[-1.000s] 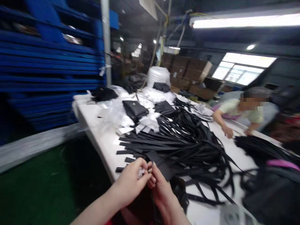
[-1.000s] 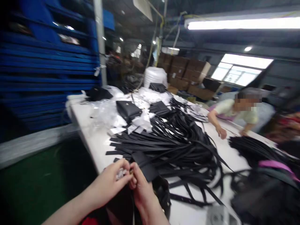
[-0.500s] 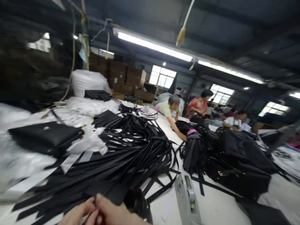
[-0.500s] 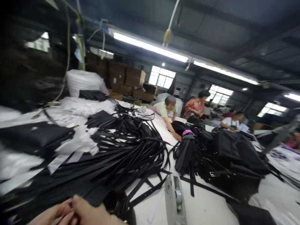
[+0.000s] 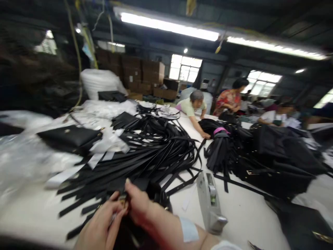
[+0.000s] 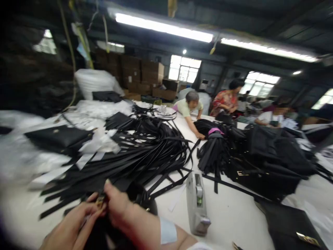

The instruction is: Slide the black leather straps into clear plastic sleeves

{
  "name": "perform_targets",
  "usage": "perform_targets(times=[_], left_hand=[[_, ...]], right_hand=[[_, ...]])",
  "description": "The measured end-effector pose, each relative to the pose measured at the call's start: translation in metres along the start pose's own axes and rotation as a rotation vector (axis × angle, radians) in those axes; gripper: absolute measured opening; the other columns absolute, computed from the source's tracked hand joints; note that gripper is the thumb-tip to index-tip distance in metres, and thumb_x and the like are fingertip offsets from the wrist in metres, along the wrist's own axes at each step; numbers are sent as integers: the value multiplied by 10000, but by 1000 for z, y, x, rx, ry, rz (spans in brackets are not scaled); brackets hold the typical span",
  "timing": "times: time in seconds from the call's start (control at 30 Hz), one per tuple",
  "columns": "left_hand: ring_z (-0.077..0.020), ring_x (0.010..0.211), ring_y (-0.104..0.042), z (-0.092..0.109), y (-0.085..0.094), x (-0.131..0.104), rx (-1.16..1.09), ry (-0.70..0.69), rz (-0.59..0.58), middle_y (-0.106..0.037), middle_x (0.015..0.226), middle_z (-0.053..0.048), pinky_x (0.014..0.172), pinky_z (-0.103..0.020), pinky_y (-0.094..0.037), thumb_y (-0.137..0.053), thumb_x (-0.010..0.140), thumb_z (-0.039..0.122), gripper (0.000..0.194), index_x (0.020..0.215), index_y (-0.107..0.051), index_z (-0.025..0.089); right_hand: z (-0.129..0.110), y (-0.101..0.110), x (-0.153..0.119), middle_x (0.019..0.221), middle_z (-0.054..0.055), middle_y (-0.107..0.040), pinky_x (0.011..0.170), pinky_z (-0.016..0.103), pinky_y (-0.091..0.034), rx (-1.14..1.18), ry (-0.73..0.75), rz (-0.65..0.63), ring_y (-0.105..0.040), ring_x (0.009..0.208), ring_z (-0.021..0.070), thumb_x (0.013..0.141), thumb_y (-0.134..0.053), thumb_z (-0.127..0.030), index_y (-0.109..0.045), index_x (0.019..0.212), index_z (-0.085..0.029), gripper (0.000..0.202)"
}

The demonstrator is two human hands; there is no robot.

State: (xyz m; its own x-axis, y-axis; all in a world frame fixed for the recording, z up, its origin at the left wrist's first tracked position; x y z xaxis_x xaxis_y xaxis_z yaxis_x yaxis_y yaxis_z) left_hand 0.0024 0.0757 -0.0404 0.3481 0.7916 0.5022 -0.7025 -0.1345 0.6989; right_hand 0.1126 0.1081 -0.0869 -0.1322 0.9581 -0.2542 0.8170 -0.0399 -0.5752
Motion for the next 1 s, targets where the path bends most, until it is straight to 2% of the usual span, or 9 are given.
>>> perform_targets(times=[0.03,0.1,0.17,0.3,0.43,0.57,0.67,0.8,1.0], left_hand=[[-239,937,-677,5,7,-1,-160,128,-67,-710,839,-46,733,-306,-551,-448,892,415,264,782,-611,240],[-160,629,-611,9,20,-1,-516,433,-137,-575,618,9,515,-221,-455,-489,894,448,260,786,-540,217],[-80,442,-389,8,29,-2,-851,640,-116,-407,530,74,420,-171,-292,-527,885,472,291,781,-474,205],[-47,452,-255,0,44,-9,-1054,732,9,-359,542,95,428,-156,-208,-613,850,454,320,775,-454,187],[-70,474,-389,1,45,-12,-799,741,-54,-456,549,76,451,-169,-301,-621,825,457,291,810,-527,182],[-145,677,-592,15,36,-9,-477,650,-126,-659,746,-1,643,-245,-454,-594,828,479,320,901,-666,175],[-169,694,-609,24,28,-9,-212,580,-160,-679,759,-5,669,-272,-448,-642,796,512,340,916,-692,197],[-171,718,-613,34,22,-10,122,312,-186,-664,768,-26,669,-278,-421,-429,960,319,326,749,-640,187],[-186,613,-574,38,22,-14,530,70,-87,-611,670,-33,555,-304,-351,-379,978,268,353,713,-601,192]], right_hand=[[-2,-1,-7,394,-53,-405,387,211,-245,17,-56,-14,-354,368,82,649,-582,-795,-604,659,-151,644],[-12,-3,-17,370,-79,-340,386,204,-221,37,-69,-65,-316,356,69,693,-588,-755,-619,684,-138,617],[-22,-2,-22,370,-84,-330,387,197,-220,61,-82,-79,-306,358,63,705,-607,-727,-622,694,-136,592],[-33,-2,-29,369,-78,-358,379,199,-228,13,-76,-41,-317,345,61,698,-613,-730,-615,700,-143,588],[-28,-2,-33,363,-62,-411,378,213,-270,-118,-37,8,-372,336,79,672,-605,-759,-623,702,-151,608],[-20,1,-33,375,-54,-446,405,215,-307,-177,-7,16,-411,359,88,712,-576,-745,-631,718,-165,582],[-18,4,-32,419,-43,-491,418,208,-312,-181,-9,21,-433,384,85,750,-561,-720,-632,730,-168,557],[-18,6,-33,418,-43,-477,411,201,-299,-239,35,6,-419,378,78,783,-521,-717,-638,728,-158,574],[-19,4,-37,462,-46,-494,426,210,-286,-263,77,-159,-376,385,64,819,-570,-612,-646,729,-161,465]])
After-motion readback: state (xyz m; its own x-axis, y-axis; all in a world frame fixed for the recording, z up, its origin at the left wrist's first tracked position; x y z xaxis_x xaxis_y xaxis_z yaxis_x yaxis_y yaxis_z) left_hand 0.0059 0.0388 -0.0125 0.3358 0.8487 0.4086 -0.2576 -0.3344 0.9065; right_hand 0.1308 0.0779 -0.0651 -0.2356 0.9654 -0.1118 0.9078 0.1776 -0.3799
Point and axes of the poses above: each hand's wrist, its own x-axis towards the middle knuckle, its own y-axis out of the back of the hand, z = x × y, the point moved 2 cm from there along x, towards the middle knuckle
